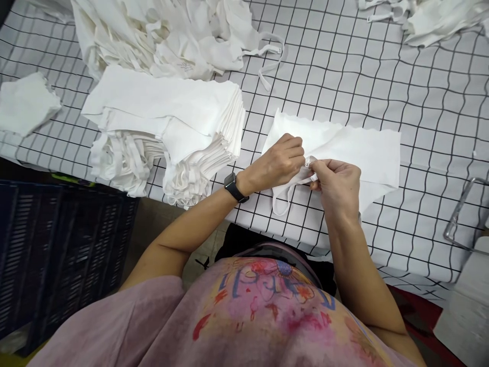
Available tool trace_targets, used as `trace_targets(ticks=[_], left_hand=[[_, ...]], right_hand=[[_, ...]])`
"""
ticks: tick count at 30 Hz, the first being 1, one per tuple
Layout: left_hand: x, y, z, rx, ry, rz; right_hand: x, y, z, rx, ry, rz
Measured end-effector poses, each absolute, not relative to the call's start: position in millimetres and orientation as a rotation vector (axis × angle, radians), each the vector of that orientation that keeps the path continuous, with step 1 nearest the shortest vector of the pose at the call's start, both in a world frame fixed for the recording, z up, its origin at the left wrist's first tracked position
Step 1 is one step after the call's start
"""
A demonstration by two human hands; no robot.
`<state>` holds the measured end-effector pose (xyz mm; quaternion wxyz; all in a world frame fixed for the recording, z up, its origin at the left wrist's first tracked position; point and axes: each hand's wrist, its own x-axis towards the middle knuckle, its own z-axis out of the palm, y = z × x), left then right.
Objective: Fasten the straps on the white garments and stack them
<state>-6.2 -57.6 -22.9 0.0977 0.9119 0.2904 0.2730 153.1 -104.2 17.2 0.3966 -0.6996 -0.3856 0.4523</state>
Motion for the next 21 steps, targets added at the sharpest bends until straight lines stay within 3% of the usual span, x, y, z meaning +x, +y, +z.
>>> trace_targets(ticks=[21], left_hand=[[-2.7, -59.3, -31.4, 2.62, 0.975, 0.913]], right_hand=[[140.1, -116.2, 9.7, -1.609, -0.885, 1.063]])
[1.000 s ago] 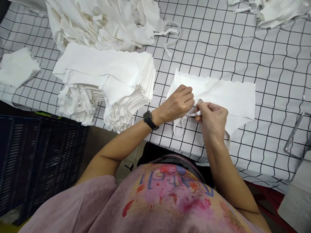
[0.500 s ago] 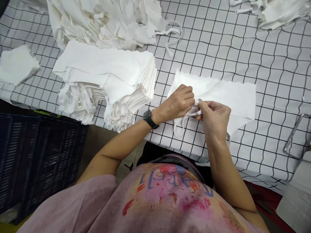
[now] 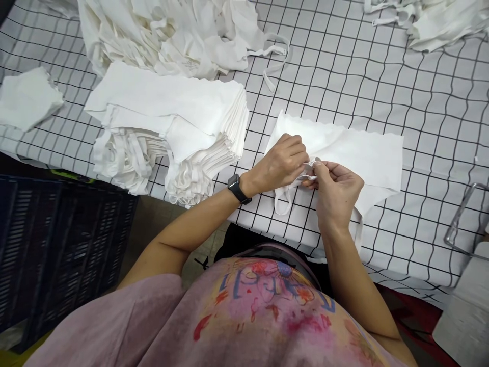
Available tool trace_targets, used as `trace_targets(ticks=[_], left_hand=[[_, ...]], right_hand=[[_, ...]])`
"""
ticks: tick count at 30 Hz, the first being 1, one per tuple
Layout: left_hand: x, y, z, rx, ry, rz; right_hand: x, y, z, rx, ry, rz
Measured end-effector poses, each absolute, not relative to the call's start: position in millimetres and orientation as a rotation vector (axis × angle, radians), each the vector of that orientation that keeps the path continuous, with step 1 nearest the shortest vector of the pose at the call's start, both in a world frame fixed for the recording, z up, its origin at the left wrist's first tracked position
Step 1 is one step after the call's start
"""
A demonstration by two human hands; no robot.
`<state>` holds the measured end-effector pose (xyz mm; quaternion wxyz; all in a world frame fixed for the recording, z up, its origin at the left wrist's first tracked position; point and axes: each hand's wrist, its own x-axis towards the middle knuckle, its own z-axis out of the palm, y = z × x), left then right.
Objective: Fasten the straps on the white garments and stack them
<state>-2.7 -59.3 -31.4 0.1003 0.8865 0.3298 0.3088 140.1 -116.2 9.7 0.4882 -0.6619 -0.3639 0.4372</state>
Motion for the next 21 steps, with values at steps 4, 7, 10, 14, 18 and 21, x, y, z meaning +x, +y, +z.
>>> trace_targets(ticks=[4, 7, 10, 14, 18, 21], left_hand=[[-2.3, -59.9, -29.2, 2.569, 0.998, 0.952], [-2.0, -59.8, -30.6, 2.522, 0.993, 0.987], [-2.2, -58.5, -33.4, 2.501, 0.97, 0.996], [-3.7, -57.1, -32.1, 2.556, 0.933, 0.954], [-4.7, -59.0, -27.5, 2.629, 0.917, 0.885], [-3.8, -60.6, -28.1, 2.628, 0.943, 0.892]], right_hand=[[143.6, -116.6, 9.0, -1.576, -0.863, 1.138], [145.7, -116.2, 9.5, -1.578, -0.873, 1.143], [147.6, -114.8, 11.9, -1.618, -0.953, 1.118], [154.3, -107.9, 13.7, -1.635, -1.058, 1.152], [163.3, -99.3, 10.1, -1.651, -0.995, 1.264], [163.2, -99.5, 7.5, -1.66, -0.944, 1.217]])
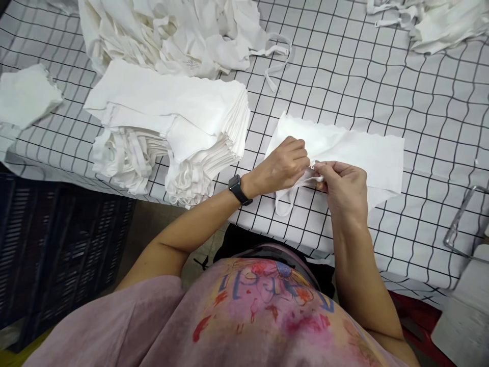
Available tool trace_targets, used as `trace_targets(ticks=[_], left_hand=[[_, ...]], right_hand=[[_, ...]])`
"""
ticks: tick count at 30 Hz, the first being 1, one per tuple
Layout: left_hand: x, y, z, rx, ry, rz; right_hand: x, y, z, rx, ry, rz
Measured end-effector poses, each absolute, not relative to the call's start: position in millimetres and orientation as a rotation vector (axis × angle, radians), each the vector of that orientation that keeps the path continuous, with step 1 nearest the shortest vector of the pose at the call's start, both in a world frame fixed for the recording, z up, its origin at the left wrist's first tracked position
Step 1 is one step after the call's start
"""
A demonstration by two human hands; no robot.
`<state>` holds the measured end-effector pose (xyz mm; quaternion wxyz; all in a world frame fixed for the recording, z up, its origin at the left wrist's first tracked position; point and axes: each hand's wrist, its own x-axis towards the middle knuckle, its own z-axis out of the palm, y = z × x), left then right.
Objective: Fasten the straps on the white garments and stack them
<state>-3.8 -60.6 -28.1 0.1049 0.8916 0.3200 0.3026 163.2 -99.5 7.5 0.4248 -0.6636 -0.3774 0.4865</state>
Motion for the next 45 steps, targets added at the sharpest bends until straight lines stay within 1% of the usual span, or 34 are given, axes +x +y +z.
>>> trace_targets(ticks=[3, 8, 11, 17, 23, 26, 29, 35, 42, 45], left_hand=[[-2.6, -60.9, -31.2, 2.574, 0.984, 0.938], [-1.3, -60.7, -34.2, 2.494, 1.021, 1.029], [-0.8, -61.3, -34.1, 2.466, 1.032, 1.047], [-1.3, -61.4, -35.3, 2.423, 1.037, 1.054], [-3.0, -59.6, -32.4, 2.568, 0.965, 0.974], [-3.5, -59.8, -28.3, 2.684, 0.921, 0.953], [-3.3, -61.2, -26.4, 2.741, 0.905, 0.957], [-2.1, -63.1, -30.8, 2.671, 0.994, 0.931], [-2.3, -62.6, -34.3, 2.593, 1.045, 0.928], [-3.2, -62.1, -32.5, 2.571, 1.045, 0.901]], right_hand=[[157.0, -106.0, 7.2, -1.618, -0.902, 1.139], [152.4, -115.4, 4.5, -1.535, -0.871, 1.226], [153.8, -116.7, 2.9, -1.57, -0.922, 1.236], [149.8, -115.9, 9.4, -1.618, -1.008, 1.133], [156.3, -108.2, 14.2, -1.71, -1.207, 1.104], [162.3, -100.5, 15.4, -1.753, -1.263, 1.17], [162.8, -96.3, 15.5, -1.761, -1.197, 1.226], [153.5, -105.3, 16.8, -1.671, -1.037, 1.122], [156.4, -115.3, 12.0, -1.581, -0.88, 1.324], [155.0, -118.6, 6.0, -1.541, -0.851, 1.34]])
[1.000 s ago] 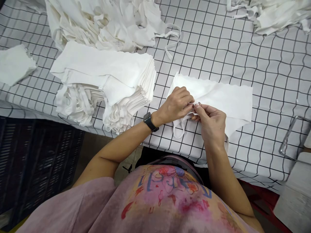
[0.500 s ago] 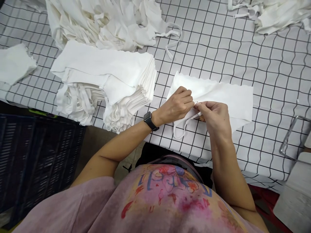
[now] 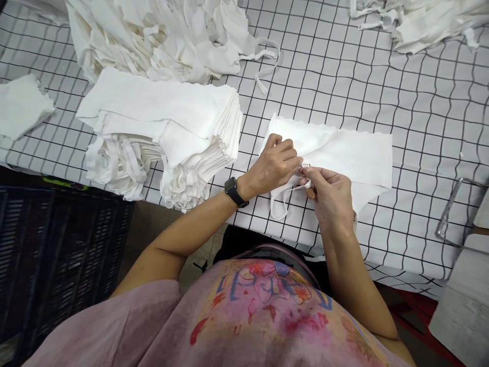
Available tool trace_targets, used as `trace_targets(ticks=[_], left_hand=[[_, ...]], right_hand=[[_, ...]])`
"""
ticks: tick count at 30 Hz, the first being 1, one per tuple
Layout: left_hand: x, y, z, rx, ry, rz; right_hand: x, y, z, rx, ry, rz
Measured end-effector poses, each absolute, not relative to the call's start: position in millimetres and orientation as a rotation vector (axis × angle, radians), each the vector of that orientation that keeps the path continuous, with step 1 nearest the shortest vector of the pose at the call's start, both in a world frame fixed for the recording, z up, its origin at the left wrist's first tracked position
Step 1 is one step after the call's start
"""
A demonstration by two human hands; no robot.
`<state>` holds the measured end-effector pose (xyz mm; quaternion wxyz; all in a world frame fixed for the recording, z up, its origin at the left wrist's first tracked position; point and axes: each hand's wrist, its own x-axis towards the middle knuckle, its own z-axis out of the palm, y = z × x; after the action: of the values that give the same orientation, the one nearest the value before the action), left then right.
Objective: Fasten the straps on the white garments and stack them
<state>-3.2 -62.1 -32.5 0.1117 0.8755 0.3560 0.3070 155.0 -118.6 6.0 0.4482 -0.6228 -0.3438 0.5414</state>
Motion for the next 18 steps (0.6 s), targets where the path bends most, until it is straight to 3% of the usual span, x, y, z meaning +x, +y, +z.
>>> trace_targets(ticks=[9, 18], left_hand=[[-4.1, -60.7, -31.9, 2.691, 1.044, 0.838], [-4.4, -57.6, -28.3, 2.785, 1.094, 0.716]], right_hand=[[144.6, -153.0, 18.7, -1.545, -0.963, 1.614], [140.9, -213.1, 9.4, -1.547, -1.193, 1.508]])
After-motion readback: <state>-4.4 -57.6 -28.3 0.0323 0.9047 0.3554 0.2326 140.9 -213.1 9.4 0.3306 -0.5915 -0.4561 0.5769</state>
